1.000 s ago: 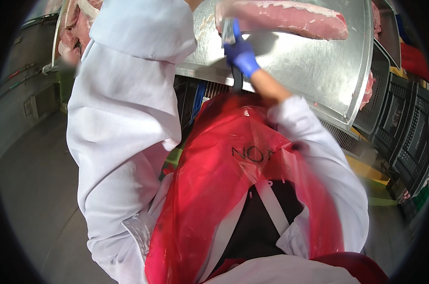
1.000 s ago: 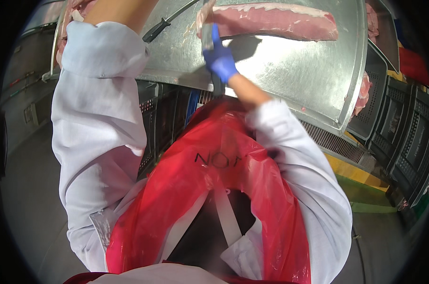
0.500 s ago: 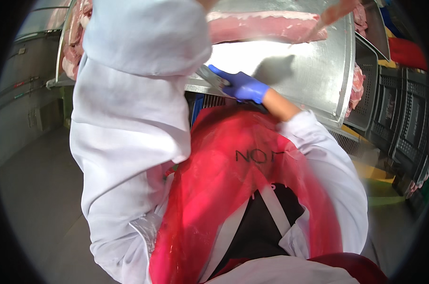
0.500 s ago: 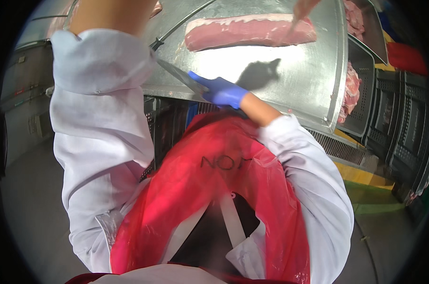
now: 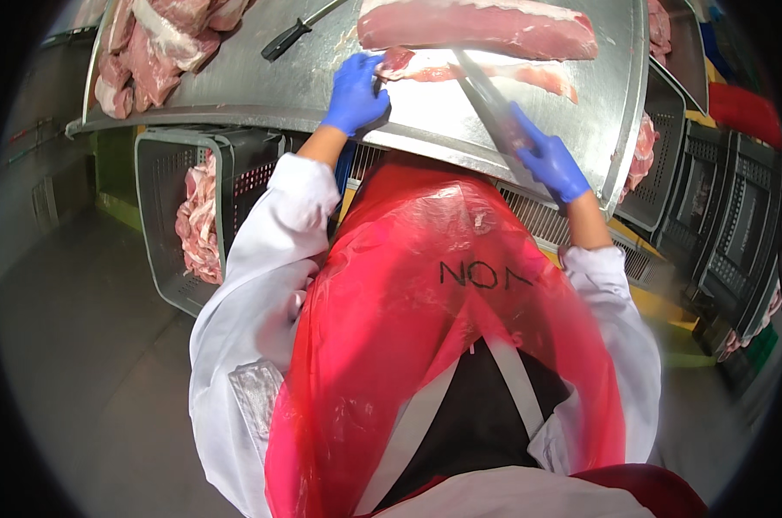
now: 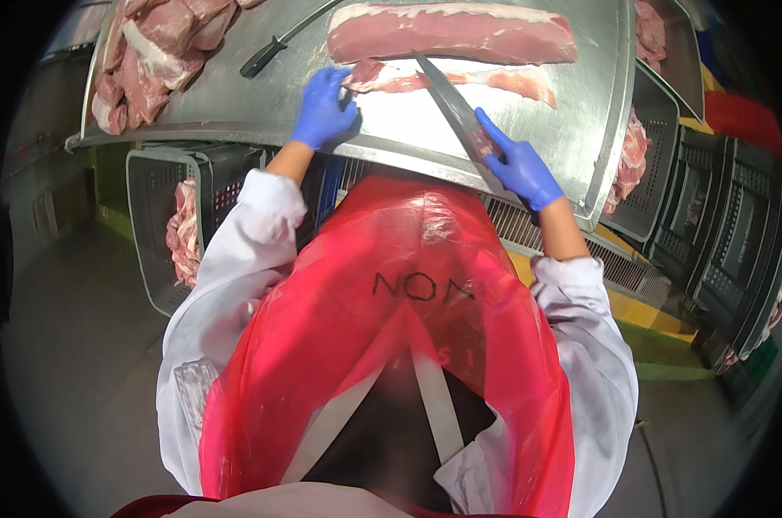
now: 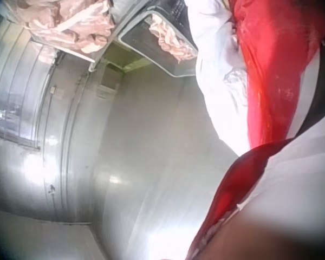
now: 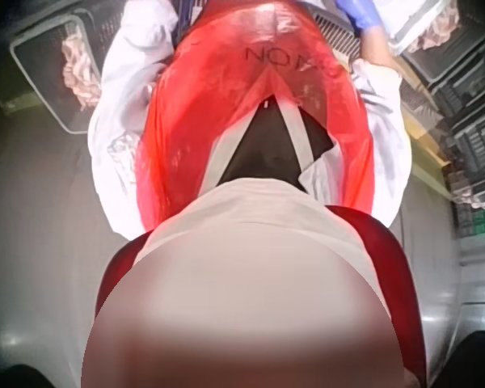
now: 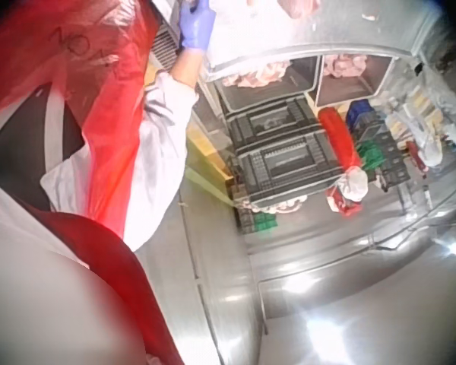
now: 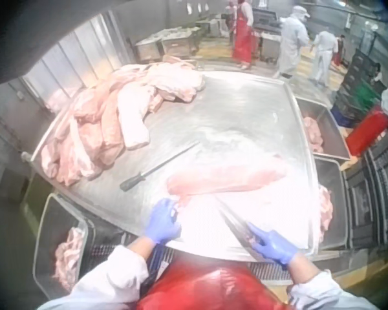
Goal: The person trims fat and connective tissue from large cuts of raw meat using a knife. They repeatedly lift the meat to inspect the surface, slice off unwanted layers, and place the trimmed pieces into a metal bin. The process involves handling multiple large cuts sequentially on a stainless steel table.
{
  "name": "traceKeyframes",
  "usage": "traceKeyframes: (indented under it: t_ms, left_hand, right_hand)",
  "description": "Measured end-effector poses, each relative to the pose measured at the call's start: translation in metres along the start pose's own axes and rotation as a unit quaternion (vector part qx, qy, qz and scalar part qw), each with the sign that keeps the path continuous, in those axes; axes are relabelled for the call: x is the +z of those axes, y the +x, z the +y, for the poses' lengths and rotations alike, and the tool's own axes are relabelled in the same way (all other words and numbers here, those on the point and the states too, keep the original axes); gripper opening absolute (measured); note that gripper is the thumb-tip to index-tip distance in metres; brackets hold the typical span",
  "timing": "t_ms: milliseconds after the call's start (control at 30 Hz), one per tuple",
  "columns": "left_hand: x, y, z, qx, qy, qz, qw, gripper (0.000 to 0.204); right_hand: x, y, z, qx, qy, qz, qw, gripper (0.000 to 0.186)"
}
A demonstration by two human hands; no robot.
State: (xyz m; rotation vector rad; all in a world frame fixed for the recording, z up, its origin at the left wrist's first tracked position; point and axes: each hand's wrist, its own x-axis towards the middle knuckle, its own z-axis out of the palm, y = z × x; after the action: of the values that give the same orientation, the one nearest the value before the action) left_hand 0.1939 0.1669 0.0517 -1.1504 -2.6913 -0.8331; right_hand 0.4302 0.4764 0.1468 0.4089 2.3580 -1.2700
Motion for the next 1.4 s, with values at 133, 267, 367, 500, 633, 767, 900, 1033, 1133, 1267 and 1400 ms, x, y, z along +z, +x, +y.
traceKeyframes:
  t_ms: [133,267,367,500,633,767,900,1033,1133,1267,1400]
  left_hand:
    - [0.000,0.018,-0.005,0.059,0.148,-0.105,0.982,0.033]
    - [-0.011,-0.018,-0.012,0.023,0.177,-0.163,0.970,0.016]
    - [0.000,-0.032,0.002,-0.037,0.151,-0.152,0.976,0.018]
    - [0.004,-0.019,0.006,-0.036,0.193,-0.166,0.966,0.020]
    - [-0.031,0.011,-0.011,-0.114,0.209,-0.228,0.944,0.023]
    - [-0.093,-0.001,-0.037,-0.140,0.217,-0.073,0.963,0.027]
    - [-0.213,-0.053,-0.055,-0.215,0.226,0.049,0.949,0.024]
    - [-0.305,-0.139,-0.093,-0.289,0.360,0.010,0.887,0.032]
    - [-0.291,-0.134,-0.079,-0.340,0.458,-0.132,0.811,0.032]
    - [-0.142,-0.020,0.030,-0.107,0.299,-0.105,0.942,0.045]
    - [0.091,0.103,0.173,0.141,-0.139,-0.062,0.978,0.036]
  right_hand:
    - [0.017,0.039,-0.011,-0.103,-0.079,0.000,0.992,0.075]
    - [0.035,0.060,-0.013,-0.118,-0.146,-0.062,0.980,0.075]
    - [0.058,0.084,-0.019,-0.153,-0.143,-0.076,0.975,0.075]
    - [0.074,0.112,-0.059,-0.107,-0.205,-0.101,0.968,0.074]
    - [0.060,0.086,-0.023,-0.121,-0.266,-0.110,0.950,0.080]
    - [0.026,0.054,-0.009,-0.113,-0.284,-0.123,0.944,0.077]
    - [-0.022,0.050,0.053,-0.242,-0.154,0.012,0.958,0.071]
    - [-0.075,0.034,0.090,-0.112,0.082,0.118,0.983,0.077]
    - [-0.100,0.019,0.114,-0.068,0.168,0.224,0.958,0.078]
    - [-0.111,-0.003,0.139,-0.053,0.275,0.296,0.913,0.084]
    - [-0.113,-0.027,0.152,-0.063,0.296,0.340,0.891,0.087]
